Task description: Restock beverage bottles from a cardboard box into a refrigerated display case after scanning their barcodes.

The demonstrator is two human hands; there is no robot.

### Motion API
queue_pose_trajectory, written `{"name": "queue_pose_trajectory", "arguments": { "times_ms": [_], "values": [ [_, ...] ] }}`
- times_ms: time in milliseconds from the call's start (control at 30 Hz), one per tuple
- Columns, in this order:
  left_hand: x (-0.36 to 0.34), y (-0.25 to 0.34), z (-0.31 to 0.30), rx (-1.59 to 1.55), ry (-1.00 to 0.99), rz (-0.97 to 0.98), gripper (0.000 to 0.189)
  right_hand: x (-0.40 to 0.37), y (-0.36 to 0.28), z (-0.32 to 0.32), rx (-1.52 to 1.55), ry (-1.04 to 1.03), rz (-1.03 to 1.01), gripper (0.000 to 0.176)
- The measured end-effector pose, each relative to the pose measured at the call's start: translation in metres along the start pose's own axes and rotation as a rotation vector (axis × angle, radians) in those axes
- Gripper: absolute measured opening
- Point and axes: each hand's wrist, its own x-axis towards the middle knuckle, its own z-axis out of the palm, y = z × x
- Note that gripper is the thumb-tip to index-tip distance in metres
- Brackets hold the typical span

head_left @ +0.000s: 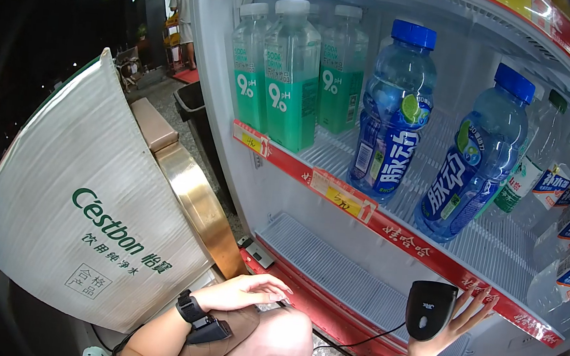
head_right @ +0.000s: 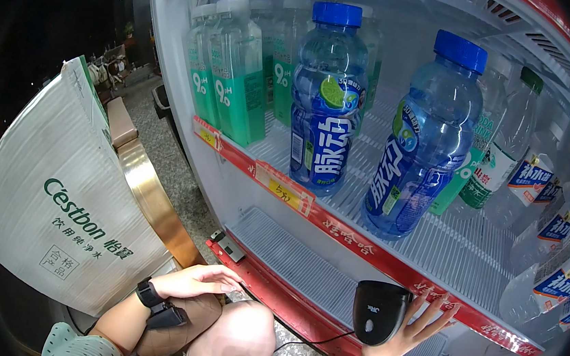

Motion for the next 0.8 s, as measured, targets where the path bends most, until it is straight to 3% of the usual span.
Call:
{"name": "queue_pose_trajectory", "arguments": {
  "times_ms": [800],
  "values": [
    [0.0001,-0.0006,-0.0003,-0.005,-0.002,-0.006,0.033,-0.0025,0.0003,0.0022,0.007,-0.005,0.012,0.071]
  ]
}}
